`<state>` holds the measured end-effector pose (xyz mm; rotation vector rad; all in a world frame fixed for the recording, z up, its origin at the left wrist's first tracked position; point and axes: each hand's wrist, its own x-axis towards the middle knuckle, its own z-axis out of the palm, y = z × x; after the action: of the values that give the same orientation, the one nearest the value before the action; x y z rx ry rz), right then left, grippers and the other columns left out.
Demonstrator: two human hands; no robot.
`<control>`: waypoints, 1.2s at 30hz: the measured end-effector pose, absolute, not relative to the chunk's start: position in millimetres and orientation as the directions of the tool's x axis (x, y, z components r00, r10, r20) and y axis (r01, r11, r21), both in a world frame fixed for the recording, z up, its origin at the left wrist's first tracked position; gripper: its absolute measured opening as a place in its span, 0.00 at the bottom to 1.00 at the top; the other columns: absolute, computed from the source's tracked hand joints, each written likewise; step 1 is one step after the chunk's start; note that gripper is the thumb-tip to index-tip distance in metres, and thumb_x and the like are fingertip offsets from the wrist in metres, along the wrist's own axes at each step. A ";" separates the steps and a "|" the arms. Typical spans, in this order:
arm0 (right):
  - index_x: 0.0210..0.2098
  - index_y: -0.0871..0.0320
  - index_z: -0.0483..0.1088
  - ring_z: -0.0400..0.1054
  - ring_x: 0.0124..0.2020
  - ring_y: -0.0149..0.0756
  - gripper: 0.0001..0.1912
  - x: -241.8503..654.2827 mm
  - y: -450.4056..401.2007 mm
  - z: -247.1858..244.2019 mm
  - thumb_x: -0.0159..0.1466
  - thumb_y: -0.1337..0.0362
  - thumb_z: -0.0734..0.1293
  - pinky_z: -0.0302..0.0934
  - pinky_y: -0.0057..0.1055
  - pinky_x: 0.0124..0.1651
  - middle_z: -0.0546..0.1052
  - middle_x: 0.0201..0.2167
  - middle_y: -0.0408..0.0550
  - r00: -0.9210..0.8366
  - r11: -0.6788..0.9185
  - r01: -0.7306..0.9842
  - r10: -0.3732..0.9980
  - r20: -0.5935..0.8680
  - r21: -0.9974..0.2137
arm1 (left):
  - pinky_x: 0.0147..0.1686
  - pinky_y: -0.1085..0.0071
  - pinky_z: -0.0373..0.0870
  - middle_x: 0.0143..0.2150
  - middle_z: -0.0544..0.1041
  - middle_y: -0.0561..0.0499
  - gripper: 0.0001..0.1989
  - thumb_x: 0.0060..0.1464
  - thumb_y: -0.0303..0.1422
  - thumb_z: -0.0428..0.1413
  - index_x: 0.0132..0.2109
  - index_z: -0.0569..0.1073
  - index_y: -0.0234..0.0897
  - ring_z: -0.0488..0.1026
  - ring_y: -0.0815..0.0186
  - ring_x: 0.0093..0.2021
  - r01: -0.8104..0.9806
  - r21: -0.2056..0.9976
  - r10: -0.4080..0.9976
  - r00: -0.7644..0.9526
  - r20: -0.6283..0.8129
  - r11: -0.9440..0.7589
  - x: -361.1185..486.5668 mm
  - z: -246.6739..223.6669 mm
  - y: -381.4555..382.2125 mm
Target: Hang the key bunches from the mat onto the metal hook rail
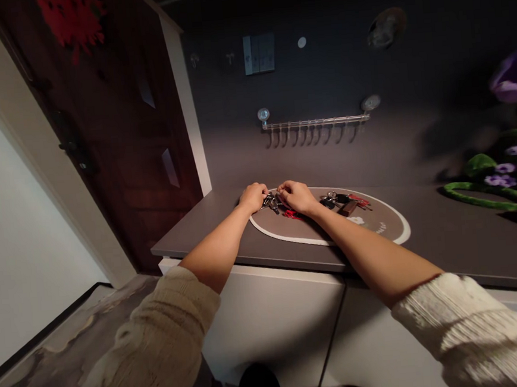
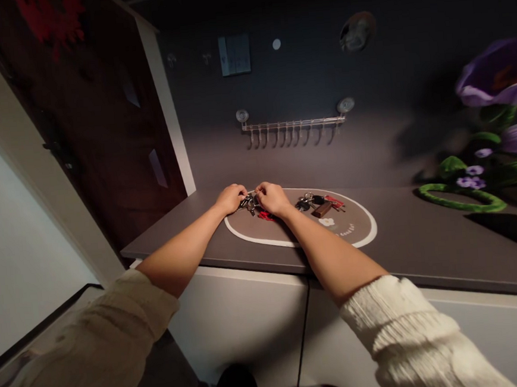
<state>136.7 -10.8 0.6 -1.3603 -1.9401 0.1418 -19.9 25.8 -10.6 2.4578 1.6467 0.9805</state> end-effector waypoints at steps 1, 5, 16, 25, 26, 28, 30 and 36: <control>0.33 0.59 0.71 0.65 0.29 0.31 0.09 136.5 -10.9 0.9 0.57 0.66 0.60 0.55 0.26 0.35 0.75 0.26 0.47 -0.156 0.427 0.766 0.848 0.506 -0.480 | 0.37 0.73 0.59 0.36 0.72 0.48 0.05 0.47 0.26 0.53 0.31 0.73 0.39 0.67 0.65 0.36 0.832 0.345 0.843 0.243 0.480 -0.436 -20.6 -9.7 25.1; 0.33 0.60 0.71 0.65 0.31 0.32 0.10 136.1 -11.1 2.5 0.57 0.67 0.60 0.56 0.27 0.37 0.75 0.29 0.48 -0.155 0.419 0.782 0.848 0.507 -0.461 | 0.37 0.73 0.58 0.35 0.72 0.50 0.03 0.47 0.27 0.54 0.30 0.72 0.39 0.67 0.66 0.36 0.837 0.339 0.836 0.227 0.500 -0.430 -21.7 -5.6 21.1; 0.34 0.59 0.71 0.66 0.33 0.32 0.10 135.7 -12.7 4.9 0.56 0.68 0.59 0.56 0.27 0.40 0.75 0.32 0.48 -0.144 0.449 0.763 0.820 0.554 -0.466 | 0.36 0.73 0.61 0.30 0.72 0.50 0.04 0.49 0.27 0.51 0.29 0.70 0.35 0.66 0.69 0.32 0.601 0.642 0.821 0.041 0.569 -0.475 -14.6 5.1 18.7; 0.39 0.59 0.70 0.65 0.32 0.30 0.12 134.3 -15.0 6.9 0.56 0.67 0.59 0.57 0.28 0.41 0.74 0.31 0.46 -0.115 0.515 0.687 0.774 0.623 -0.513 | 0.31 0.76 0.64 0.25 0.70 0.53 0.03 0.49 0.28 0.53 0.30 0.68 0.32 0.66 0.74 0.25 0.028 0.934 0.935 -0.018 0.355 -0.355 -8.5 9.5 15.1; 0.39 0.59 0.69 0.65 0.32 0.30 0.12 134.2 -14.9 7.2 0.56 0.67 0.59 0.57 0.28 0.41 0.74 0.31 0.46 -0.113 0.529 0.676 0.762 0.638 -0.513 | 0.30 0.77 0.64 0.24 0.70 0.53 0.03 0.48 0.28 0.53 0.30 0.68 0.32 0.66 0.75 0.25 -0.008 0.940 0.940 -0.010 0.340 -0.340 -8.4 10.3 14.2; 0.39 0.59 0.69 0.65 0.34 0.30 0.13 133.8 -14.9 7.9 0.56 0.67 0.59 0.58 0.29 0.42 0.74 0.33 0.47 -0.116 0.557 0.658 0.739 0.664 -0.506 | 0.28 0.77 0.64 0.23 0.69 0.54 0.03 0.48 0.29 0.54 0.30 0.68 0.32 0.65 0.75 0.23 -0.079 0.948 0.951 0.010 0.309 -0.307 -7.9 11.7 12.5; 0.39 0.59 0.69 0.66 0.35 0.31 0.13 133.0 -15.4 8.8 0.56 0.67 0.59 0.58 0.29 0.43 0.74 0.35 0.47 -0.127 0.584 0.643 0.719 0.683 -0.496 | 0.27 0.76 0.64 0.22 0.69 0.54 0.04 0.48 0.29 0.54 0.30 0.68 0.32 0.64 0.76 0.22 -0.138 0.951 0.958 0.036 0.285 -0.278 -6.8 12.8 10.9; 0.38 0.58 0.70 0.66 0.36 0.32 0.11 131.1 -17.4 10.5 0.57 0.66 0.60 0.58 0.30 0.44 0.74 0.37 0.48 -0.146 0.609 0.633 0.700 0.699 -0.478 | 0.31 0.73 0.67 0.23 0.69 0.54 0.09 0.44 0.32 0.58 0.30 0.68 0.31 0.67 0.74 0.23 -0.241 0.940 0.952 0.132 0.277 -0.240 -4.2 13.5 7.9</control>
<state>131.1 -17.4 10.5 -1.0735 -1.8425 0.0849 -4.2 7.9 13.5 1.2983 0.7858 1.3691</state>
